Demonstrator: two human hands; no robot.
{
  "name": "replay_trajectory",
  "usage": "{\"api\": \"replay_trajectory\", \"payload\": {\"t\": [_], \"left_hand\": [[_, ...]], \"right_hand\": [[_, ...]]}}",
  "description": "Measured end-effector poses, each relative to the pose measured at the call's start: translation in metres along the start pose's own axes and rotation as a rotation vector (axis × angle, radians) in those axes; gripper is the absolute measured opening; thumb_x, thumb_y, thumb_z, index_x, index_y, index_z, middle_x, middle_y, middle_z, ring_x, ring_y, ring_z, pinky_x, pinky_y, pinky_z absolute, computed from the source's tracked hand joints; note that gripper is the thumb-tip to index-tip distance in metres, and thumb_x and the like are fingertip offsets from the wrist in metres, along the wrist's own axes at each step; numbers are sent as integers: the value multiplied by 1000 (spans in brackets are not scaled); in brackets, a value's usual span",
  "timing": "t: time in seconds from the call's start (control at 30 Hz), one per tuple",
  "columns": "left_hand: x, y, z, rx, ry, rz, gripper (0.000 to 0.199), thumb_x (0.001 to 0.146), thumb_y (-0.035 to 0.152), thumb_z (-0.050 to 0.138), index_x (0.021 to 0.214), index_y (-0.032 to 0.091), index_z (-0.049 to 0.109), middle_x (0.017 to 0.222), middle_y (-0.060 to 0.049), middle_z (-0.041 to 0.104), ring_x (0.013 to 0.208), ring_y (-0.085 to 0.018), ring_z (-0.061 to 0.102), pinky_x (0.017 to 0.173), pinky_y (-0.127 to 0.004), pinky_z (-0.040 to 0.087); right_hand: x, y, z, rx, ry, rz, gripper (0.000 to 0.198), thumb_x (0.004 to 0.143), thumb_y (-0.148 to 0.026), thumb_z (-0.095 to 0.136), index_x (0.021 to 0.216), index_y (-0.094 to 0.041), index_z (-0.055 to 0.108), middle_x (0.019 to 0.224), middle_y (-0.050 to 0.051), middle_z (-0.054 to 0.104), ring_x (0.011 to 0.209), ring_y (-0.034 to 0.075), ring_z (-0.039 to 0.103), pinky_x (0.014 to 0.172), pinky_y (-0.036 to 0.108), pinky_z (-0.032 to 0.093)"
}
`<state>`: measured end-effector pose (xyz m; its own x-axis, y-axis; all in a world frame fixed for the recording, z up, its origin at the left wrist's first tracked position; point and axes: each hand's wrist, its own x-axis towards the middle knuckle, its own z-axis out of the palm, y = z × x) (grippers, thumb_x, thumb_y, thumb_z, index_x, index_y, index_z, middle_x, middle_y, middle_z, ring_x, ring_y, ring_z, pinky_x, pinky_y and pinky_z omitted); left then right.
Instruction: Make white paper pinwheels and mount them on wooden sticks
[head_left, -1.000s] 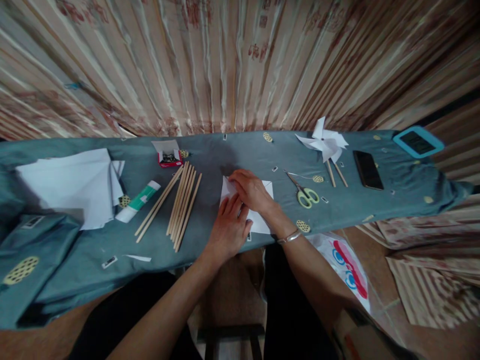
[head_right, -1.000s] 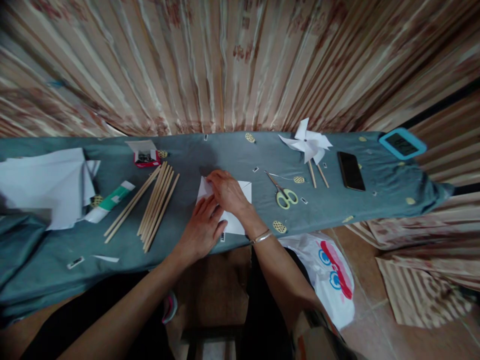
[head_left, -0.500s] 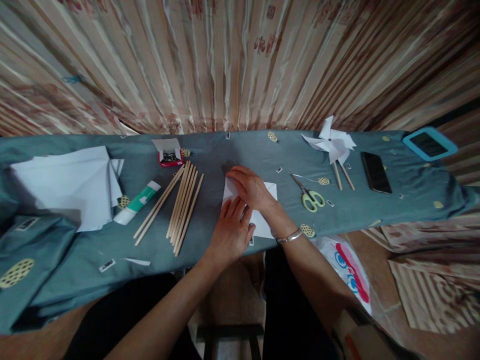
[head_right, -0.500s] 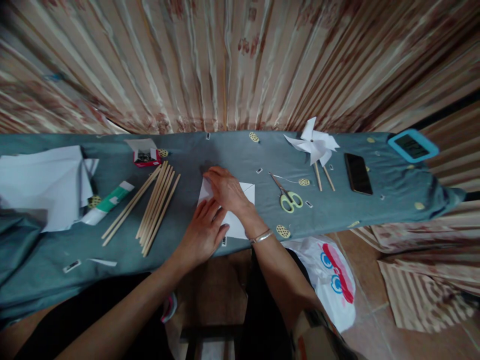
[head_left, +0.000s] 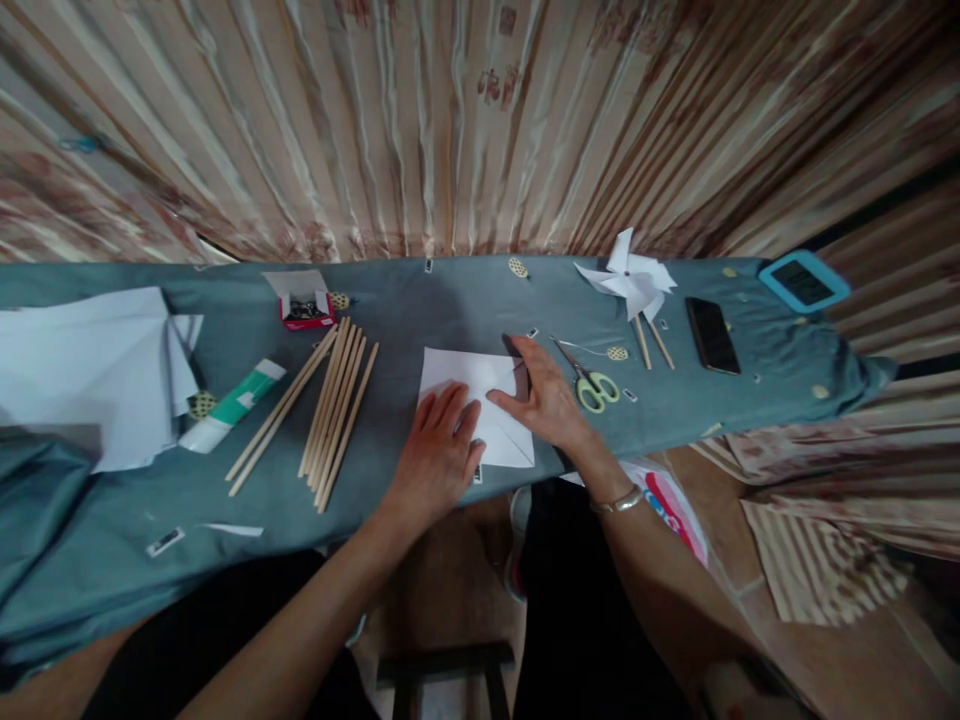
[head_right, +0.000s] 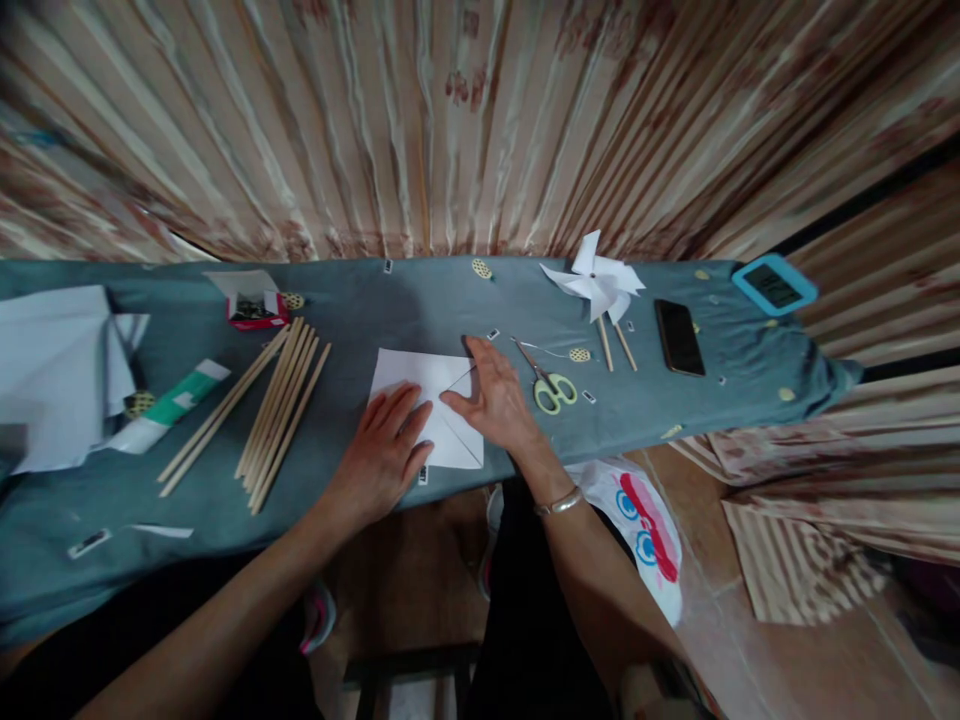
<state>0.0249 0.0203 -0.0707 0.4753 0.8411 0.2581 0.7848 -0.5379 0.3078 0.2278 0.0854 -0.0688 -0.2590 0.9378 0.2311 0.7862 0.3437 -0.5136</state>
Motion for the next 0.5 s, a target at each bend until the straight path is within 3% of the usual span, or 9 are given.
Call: {"api": "replay_trajectory", "payload": {"t": [0.13,0.27,0.5], "left_hand": [[1,-1,-1,14,-16,5,43,93,25,53,130,4,53,144,-24,48,138,-37,42,114,-54,34],[1,-1,-3,6,-21,7,42,93,25,51,130,5,52,144,-25,48,139,-37,41,114,-55,35],[1,-2,-2,30,-4,24,40,93,25,53,128,6,53,142,-24,50,137,-37,43,113,-55,37]], "right_hand": [[8,0,0,27,-7,41,83,78,-58,67,143,-13,43,148,19,47,141,34,41,115,56,34],[11,1,-4,95,3,34,72,82,-57,63,139,-16,48,145,17,51,137,30,46,116,51,35],[11,9,4,42,20,6,71,82,-55,64,138,-14,49,146,19,50,139,32,43,115,55,34]]}}
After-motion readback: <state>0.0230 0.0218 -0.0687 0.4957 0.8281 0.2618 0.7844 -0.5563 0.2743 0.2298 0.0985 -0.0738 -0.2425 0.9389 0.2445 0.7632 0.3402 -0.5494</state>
